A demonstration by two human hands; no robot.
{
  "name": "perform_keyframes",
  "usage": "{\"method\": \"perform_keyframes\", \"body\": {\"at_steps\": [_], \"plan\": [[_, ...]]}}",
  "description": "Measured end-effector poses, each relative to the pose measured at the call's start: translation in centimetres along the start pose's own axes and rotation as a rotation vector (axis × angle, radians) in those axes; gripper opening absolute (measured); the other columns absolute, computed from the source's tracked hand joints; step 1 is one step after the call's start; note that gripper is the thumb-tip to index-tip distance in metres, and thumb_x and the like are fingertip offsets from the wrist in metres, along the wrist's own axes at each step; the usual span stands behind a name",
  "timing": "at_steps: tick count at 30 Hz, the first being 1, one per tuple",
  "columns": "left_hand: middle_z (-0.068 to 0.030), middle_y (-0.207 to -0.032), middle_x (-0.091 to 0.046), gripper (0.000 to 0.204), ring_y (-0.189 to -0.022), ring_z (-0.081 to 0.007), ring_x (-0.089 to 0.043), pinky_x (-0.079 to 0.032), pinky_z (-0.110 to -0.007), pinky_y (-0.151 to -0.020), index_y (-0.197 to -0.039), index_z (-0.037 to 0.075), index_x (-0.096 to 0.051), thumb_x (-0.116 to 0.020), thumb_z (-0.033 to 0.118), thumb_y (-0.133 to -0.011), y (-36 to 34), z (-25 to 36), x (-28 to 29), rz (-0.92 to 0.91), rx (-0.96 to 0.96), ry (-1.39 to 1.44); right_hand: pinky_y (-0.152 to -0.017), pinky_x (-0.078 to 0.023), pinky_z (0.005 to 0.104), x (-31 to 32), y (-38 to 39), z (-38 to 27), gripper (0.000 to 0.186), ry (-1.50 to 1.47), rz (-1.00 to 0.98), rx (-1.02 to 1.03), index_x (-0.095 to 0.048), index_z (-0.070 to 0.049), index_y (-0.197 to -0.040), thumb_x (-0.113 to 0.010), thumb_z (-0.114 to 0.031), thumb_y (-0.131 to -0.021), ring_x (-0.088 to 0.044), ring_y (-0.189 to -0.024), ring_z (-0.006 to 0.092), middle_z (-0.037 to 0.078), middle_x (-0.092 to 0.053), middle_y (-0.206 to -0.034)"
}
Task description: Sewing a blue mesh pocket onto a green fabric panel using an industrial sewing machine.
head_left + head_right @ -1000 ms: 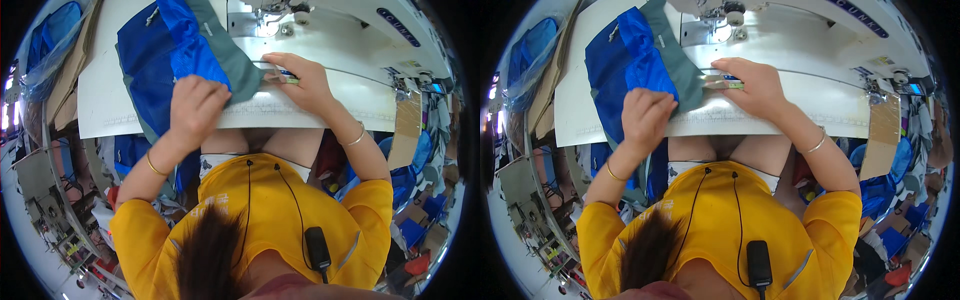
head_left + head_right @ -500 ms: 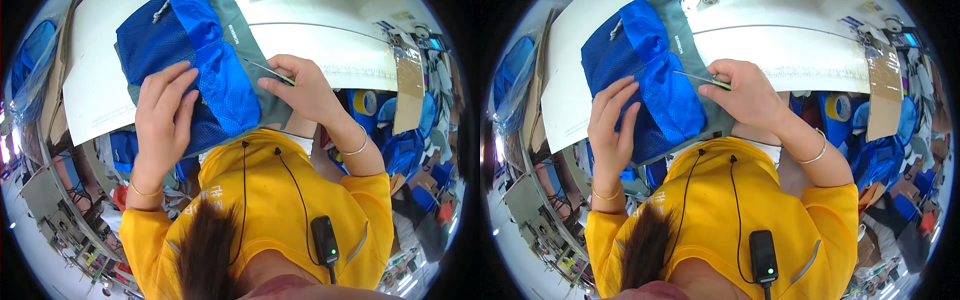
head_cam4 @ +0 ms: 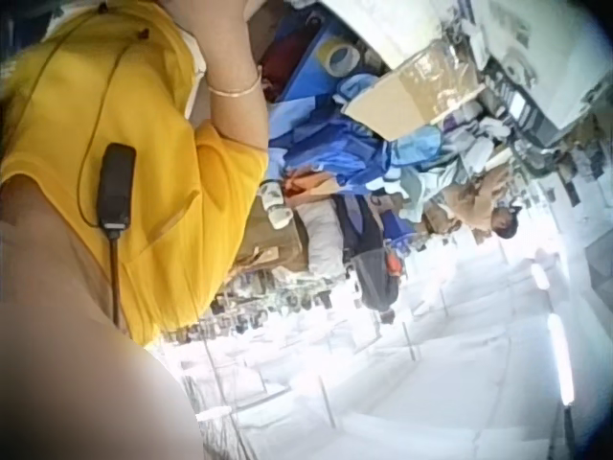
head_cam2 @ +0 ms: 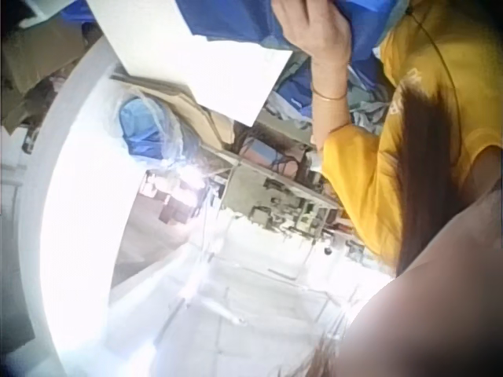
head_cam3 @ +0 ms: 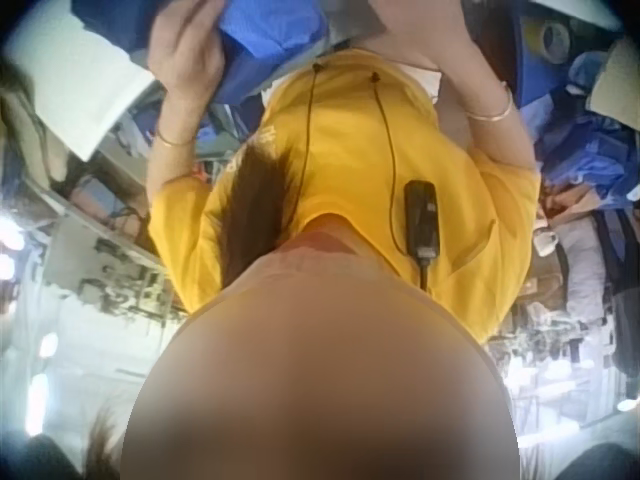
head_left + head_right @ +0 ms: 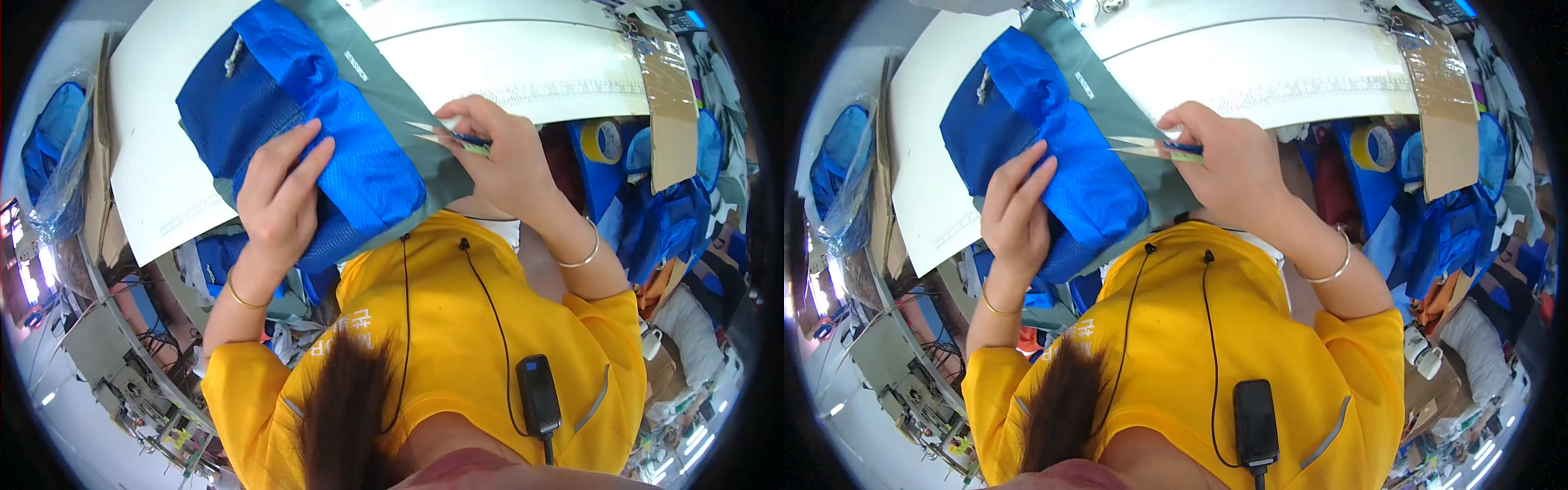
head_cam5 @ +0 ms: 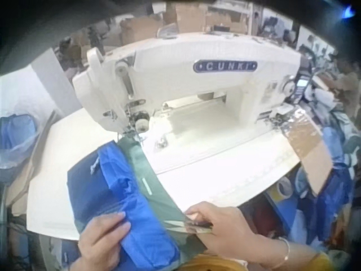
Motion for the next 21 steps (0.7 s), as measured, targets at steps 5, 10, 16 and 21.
{"method": "perform_keyframes", "body": {"at_steps": [5,10,16,21], "plan": [[-0.0119,-0.097,-0.062,0.046,-0.086,-0.0271,-0.059,-0.052,-0.036,-0.072,-0.104,0.005,-0.076,-0.072,-0.008,-0.061,2.3,0.8,0.0,0.126,0.118,0.013,-0.07,-0.049,0.0239,-0.6,1.3,0.7,0.025,-0.299,-0.085,-0.166,-0.066,0.003,-0.107,-0.077,-0.012,-0.089,-0.058,-0.074,0.0065,0.005,-0.067,-0.077],[-0.0099,-0.087,-0.056,0.04,-0.076,-0.0262,-0.056,-0.047,-0.036,-0.069,-0.103,0.003,-0.072,-0.067,-0.013,-0.067,3.6,0.6,0.4,0.166,0.16,0.059,-0.075,-0.053,0.0261,-1.5,2.2,1.0,0.02,-0.256,-0.144,-0.172,-0.066,0.004,-0.1,-0.076,-0.01,-0.088,-0.063,-0.079,0.0095,0.009,-0.071,-0.085],[-0.0132,-0.101,-0.065,0.024,-0.097,-0.031,-0.058,-0.046,-0.038,-0.085,-0.1,0.0,-0.069,-0.079,0.015,-0.084,-1.2,-4.0,2.7,0.09,0.298,-0.161,-0.062,-0.052,0.0365,-1.6,3.1,-0.5,0.012,-0.106,-0.157,0.024,-0.066,-0.006,-0.096,-0.072,-0.012,-0.086,-0.069,-0.072,0.0303,0.011,-0.07,-0.082],[-0.0044,-0.087,-0.066,0.023,-0.075,-0.0136,-0.057,-0.045,-0.028,-0.07,-0.09,0.001,-0.067,-0.08,0.02,-0.088,-0.4,-9.6,-0.5,-0.101,0.796,0.152,-0.059,-0.05,0.042,-2.9,3.7,-2.4,0.013,0.066,-0.274,0.236,-0.062,-0.011,-0.09,-0.07,-0.011,-0.081,-0.066,-0.068,0.0314,0.008,-0.066,-0.076]]}}
Point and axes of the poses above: each hand's wrist, its own y-axis away from the middle knuckle, its own x-axis out of the back of the hand, z = x × y, the point moved 8 cm from there along -y, towards the middle knuckle
